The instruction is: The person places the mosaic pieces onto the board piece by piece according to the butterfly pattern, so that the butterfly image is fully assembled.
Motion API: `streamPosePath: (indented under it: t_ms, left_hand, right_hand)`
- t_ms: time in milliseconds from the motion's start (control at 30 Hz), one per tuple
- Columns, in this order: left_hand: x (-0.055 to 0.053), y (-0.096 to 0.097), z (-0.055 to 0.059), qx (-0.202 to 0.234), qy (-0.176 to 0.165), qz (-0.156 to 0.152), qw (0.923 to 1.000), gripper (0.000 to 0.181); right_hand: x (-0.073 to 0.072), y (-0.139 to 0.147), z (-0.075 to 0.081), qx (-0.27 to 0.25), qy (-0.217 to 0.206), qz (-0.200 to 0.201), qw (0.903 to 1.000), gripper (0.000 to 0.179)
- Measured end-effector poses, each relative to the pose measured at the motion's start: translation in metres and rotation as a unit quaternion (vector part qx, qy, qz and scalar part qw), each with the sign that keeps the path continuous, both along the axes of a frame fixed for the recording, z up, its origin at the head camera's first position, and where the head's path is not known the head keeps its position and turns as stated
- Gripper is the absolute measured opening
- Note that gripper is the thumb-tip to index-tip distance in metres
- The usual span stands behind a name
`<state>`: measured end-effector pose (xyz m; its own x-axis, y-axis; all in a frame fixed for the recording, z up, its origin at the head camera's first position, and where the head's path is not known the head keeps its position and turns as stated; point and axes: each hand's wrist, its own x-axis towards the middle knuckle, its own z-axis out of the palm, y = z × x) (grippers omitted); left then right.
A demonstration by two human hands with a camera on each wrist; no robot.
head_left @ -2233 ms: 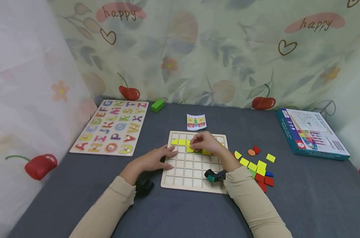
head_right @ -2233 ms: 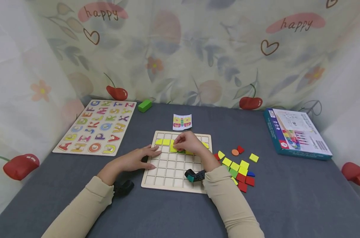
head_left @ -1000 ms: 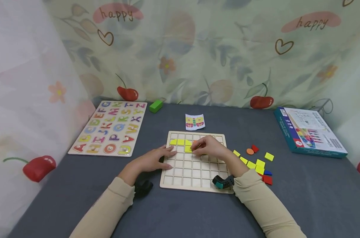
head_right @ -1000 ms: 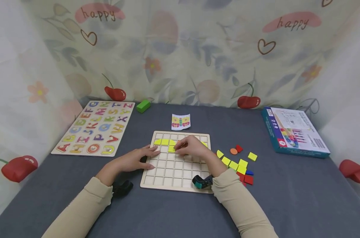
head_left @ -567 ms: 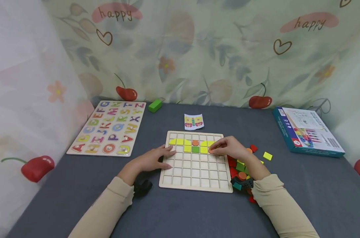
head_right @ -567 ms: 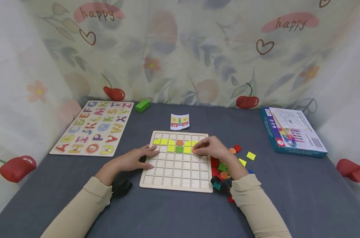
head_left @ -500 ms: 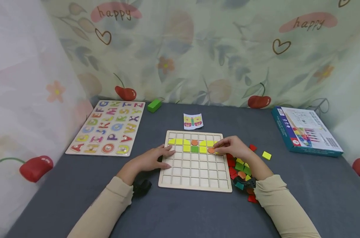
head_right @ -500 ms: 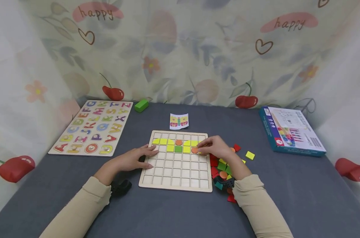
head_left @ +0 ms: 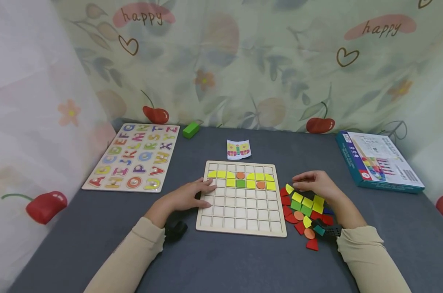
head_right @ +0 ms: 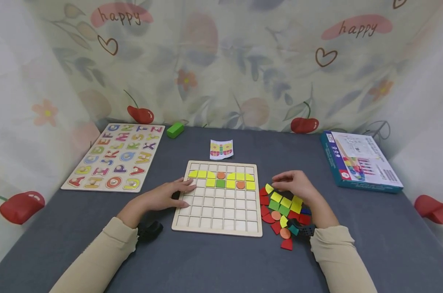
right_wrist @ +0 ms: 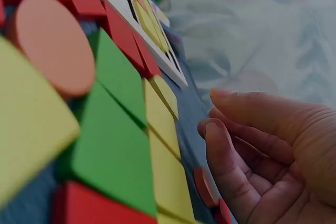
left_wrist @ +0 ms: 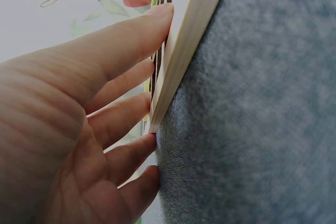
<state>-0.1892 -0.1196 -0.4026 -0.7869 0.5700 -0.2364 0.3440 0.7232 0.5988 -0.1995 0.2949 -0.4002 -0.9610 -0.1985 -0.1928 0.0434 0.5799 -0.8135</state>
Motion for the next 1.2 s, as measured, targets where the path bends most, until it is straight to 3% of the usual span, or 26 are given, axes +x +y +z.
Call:
streamPosePath:
  t_ms: [233,500,867,1000,1200]
  left_hand:
    - [-0.001,0.000,0.000,0.004,0.002,-0.004,1.0000,0.063]
    - [-0.002,-0.001,-0.001,0.003,0.007,-0.009,0.9999,0.063]
    - [-0.001,-0.002,-0.001,0.009,0.007,-0.013,0.9999,0.063]
    - [-0.001,-0.001,-0.001,0.007,0.007,-0.013,0.9999,0.063]
    - [-0.001,-0.001,-0.001,0.005,0.007,-0.011,0.9999,0.063]
  right_hand:
    - [0.003,0.027,-0.003,0.013,0.008,-0.027,0.9995,0.053]
    - [0.004,0.035,-0.007,0.054,0.018,-0.037,0.9977,0.045]
    - [0.004,0.029,-0.010,0.130,0.099,0.022,0.9863,0.034]
    - [0.004,0.029,-0.011,0.126,0.092,0.020,0.9876,0.035]
    - [0.003,0.027,-0.010,0.076,0.062,0.008,0.9951,0.037]
